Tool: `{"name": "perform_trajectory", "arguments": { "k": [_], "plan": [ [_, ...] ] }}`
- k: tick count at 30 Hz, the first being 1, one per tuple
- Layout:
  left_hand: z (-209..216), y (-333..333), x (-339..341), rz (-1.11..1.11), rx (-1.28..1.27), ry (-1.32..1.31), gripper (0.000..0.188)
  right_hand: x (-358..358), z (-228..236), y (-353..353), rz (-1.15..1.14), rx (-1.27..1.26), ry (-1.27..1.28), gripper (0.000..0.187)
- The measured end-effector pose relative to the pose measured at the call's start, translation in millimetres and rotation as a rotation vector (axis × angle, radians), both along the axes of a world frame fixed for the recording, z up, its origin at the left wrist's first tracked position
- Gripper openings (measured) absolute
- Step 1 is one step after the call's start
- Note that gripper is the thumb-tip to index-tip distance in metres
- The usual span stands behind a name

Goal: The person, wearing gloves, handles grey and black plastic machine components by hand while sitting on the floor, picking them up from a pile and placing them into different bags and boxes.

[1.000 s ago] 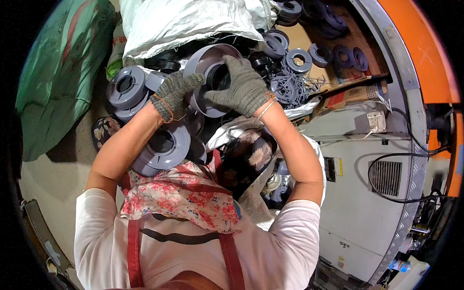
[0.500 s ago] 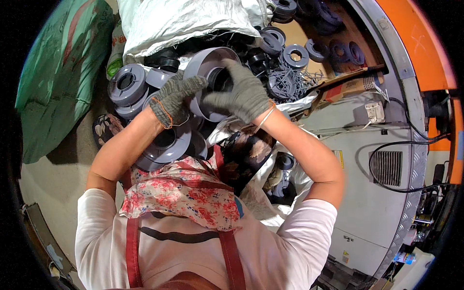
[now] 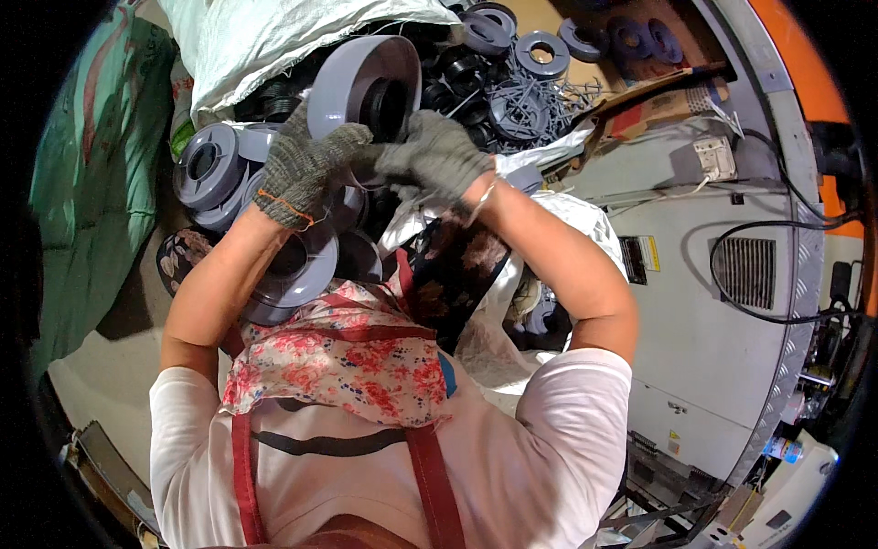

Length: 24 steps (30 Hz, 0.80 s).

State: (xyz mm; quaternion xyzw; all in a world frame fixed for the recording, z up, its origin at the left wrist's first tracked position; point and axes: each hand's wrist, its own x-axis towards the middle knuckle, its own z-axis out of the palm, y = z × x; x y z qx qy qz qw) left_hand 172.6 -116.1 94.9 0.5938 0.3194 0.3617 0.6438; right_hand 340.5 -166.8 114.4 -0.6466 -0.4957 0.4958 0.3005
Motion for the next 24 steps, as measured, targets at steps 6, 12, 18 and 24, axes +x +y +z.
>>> {"name": "perform_trajectory", "arguments": {
  "k": [6,12,18,24],
  "plan": [
    [-21.3,3.5,-3.7,-0.162,0.341,0.188,0.042,19.2,1.5,1.0,0.250,0.410,-0.512,0.057],
    [-50.1,26.4,-31.8,-0.390,0.864,0.238,0.070,17.3,2.5,-2.8,0.726,0.804,-0.906,0.067],
    [-19.8,15.1,-11.9,-0.081,1.053,0.312,0.061,41.6,-22.1,-6.4,0.257,-0.136,0.124,0.044],
    [-29.2,34.4,-18.3,0.094,1.198,0.636,0.083,108.1,-35.9,-12.9,0.344,-0.123,-1.106,0.051]
  ]
}}
